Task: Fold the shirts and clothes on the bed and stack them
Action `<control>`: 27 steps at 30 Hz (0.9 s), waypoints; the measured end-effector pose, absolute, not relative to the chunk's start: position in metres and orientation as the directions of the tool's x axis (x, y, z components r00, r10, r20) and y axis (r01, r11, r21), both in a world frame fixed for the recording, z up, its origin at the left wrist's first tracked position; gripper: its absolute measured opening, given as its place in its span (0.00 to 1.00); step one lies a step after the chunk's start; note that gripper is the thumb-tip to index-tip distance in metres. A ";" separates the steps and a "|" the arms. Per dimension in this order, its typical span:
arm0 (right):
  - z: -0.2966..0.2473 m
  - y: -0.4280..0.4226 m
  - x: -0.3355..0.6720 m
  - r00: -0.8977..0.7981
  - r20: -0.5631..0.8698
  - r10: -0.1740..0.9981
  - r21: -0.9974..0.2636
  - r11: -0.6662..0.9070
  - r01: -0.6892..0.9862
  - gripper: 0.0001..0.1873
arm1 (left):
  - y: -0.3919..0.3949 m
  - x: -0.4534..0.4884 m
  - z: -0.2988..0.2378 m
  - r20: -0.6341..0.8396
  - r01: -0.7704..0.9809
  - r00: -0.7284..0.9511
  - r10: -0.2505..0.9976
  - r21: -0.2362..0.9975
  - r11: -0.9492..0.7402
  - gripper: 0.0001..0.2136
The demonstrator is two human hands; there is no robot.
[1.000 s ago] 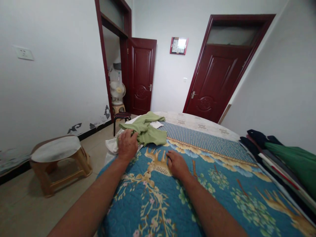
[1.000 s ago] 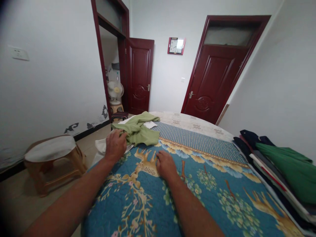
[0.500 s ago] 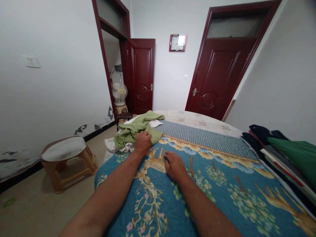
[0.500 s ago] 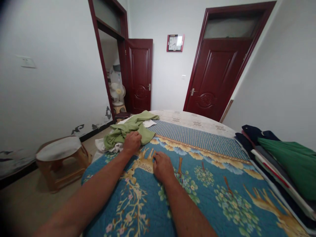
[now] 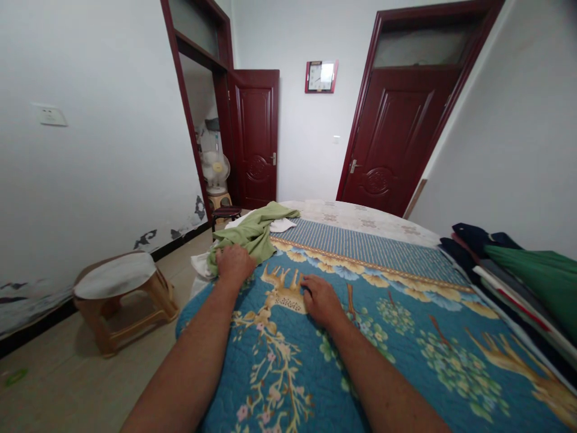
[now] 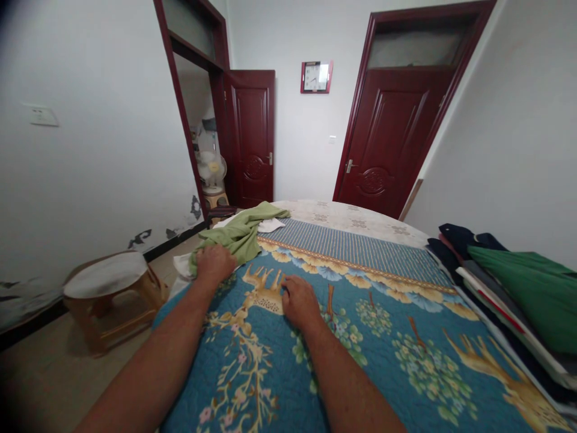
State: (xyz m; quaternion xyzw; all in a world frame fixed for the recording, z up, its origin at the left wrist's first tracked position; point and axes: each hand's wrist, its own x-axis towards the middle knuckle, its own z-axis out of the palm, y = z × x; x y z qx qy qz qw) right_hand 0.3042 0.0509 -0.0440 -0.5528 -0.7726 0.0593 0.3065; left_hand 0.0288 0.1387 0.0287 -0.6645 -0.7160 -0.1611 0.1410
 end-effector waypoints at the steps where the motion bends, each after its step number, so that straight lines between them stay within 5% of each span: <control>1: -0.044 0.051 0.304 -0.200 0.406 0.892 -0.430 0.380 0.819 0.19 | 0.137 0.032 0.027 0.419 0.996 -0.085 0.904 0.046 0.073 0.17; 20: -0.033 0.009 0.365 -0.167 0.405 0.899 -0.418 0.345 0.841 0.18 | 0.112 0.052 -0.001 0.527 0.999 0.040 0.849 -0.031 -0.028 0.10; 25: -0.029 -0.010 0.436 0.055 0.378 0.924 -0.460 0.136 0.877 0.18 | 0.107 0.052 0.000 0.468 0.998 0.056 0.882 -0.008 -0.059 0.11; 27: -0.025 -0.019 0.467 0.182 0.360 0.915 -0.507 0.028 0.862 0.18 | 0.099 0.057 0.003 0.379 0.991 0.052 0.924 0.094 -0.095 0.11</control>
